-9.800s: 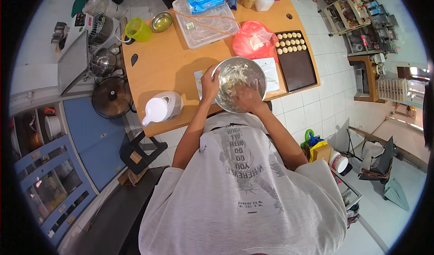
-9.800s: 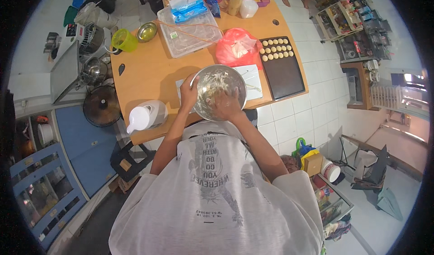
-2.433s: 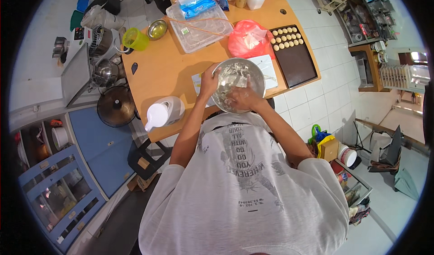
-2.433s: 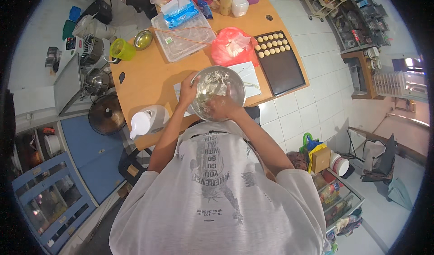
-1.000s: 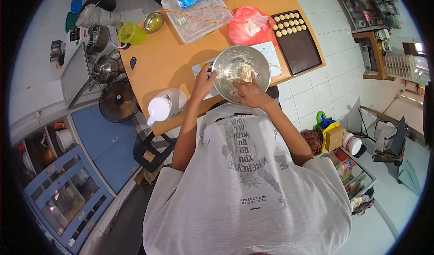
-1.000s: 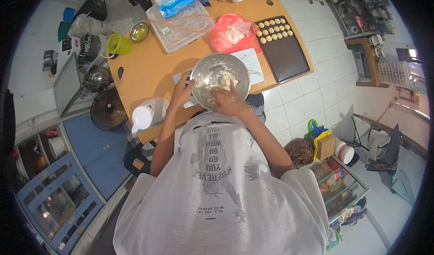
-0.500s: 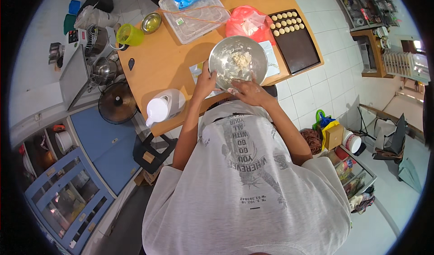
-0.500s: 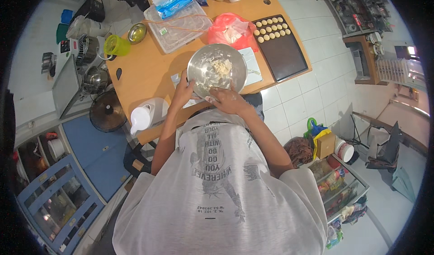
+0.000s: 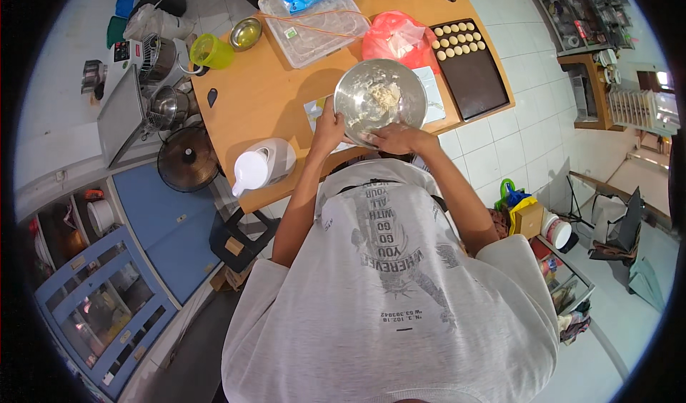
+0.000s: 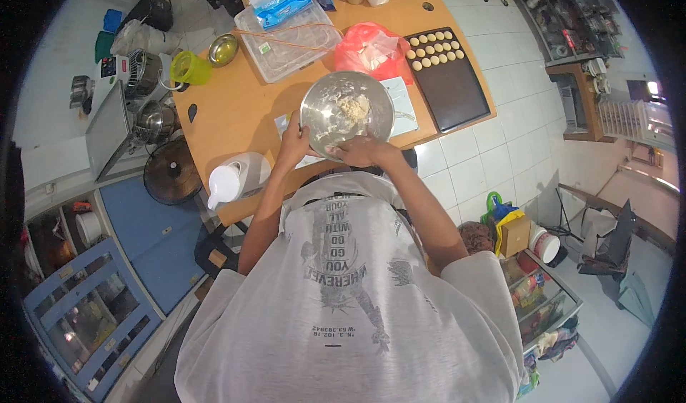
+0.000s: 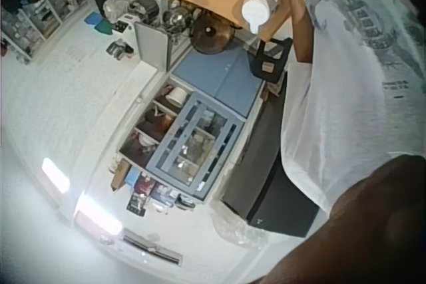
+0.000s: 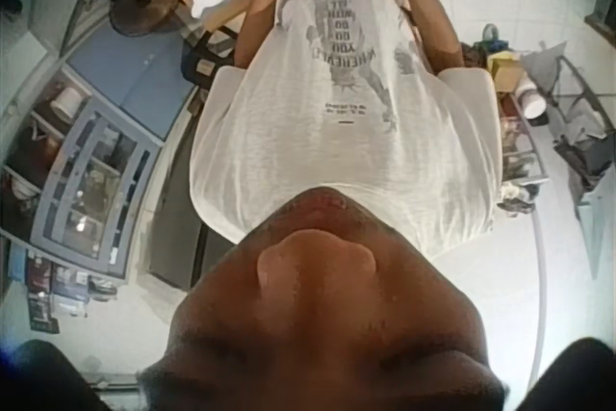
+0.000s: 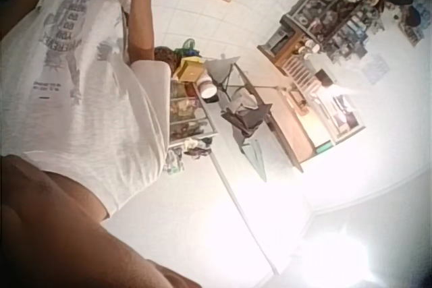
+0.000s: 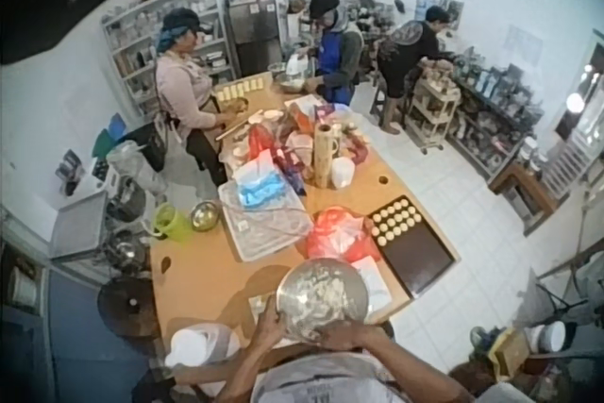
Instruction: The person prepares dough by hand in a bowl, adding flour from a plastic bag and water from a pitcher, and then mixes the ingredients together.
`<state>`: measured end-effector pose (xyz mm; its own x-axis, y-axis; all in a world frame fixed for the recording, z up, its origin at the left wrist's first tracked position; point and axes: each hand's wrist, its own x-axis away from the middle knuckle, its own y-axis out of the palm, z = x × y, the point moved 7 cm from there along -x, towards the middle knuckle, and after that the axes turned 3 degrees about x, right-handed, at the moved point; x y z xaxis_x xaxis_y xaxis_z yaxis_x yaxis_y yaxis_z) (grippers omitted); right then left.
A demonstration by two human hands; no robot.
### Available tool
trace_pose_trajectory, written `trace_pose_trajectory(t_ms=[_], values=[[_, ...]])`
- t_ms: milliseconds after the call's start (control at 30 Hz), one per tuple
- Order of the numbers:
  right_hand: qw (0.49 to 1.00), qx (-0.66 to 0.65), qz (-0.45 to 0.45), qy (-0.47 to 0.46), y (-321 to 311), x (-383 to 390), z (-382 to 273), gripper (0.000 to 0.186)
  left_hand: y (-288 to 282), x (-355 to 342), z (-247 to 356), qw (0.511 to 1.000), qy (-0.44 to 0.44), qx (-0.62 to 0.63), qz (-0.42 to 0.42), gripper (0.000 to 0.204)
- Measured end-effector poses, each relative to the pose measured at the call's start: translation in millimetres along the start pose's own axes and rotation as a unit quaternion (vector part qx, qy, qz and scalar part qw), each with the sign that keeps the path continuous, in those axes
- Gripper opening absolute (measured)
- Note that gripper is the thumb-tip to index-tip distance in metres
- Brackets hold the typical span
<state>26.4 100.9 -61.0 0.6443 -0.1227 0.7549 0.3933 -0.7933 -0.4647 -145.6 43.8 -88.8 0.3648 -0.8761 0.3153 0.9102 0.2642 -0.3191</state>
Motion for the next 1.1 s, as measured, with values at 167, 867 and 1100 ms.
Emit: trace_pose_trajectory(t_ms=[167,867,1100], values=[[1.000,0.007,-0.013,-0.003,2,8,12,0.078,4,3,9,1.000,0.009,-0.008,0.004,0.056],[0.955,-0.205,0.192,-0.098,-6,-1,-11,0.061,-2,-8,28,0.996,0.075,-0.051,0.020,0.047],[0.986,-0.081,0.104,-0.100,-5,17,12,0.058,-7,-23,29,0.994,0.079,-0.066,-0.024,0.043]])
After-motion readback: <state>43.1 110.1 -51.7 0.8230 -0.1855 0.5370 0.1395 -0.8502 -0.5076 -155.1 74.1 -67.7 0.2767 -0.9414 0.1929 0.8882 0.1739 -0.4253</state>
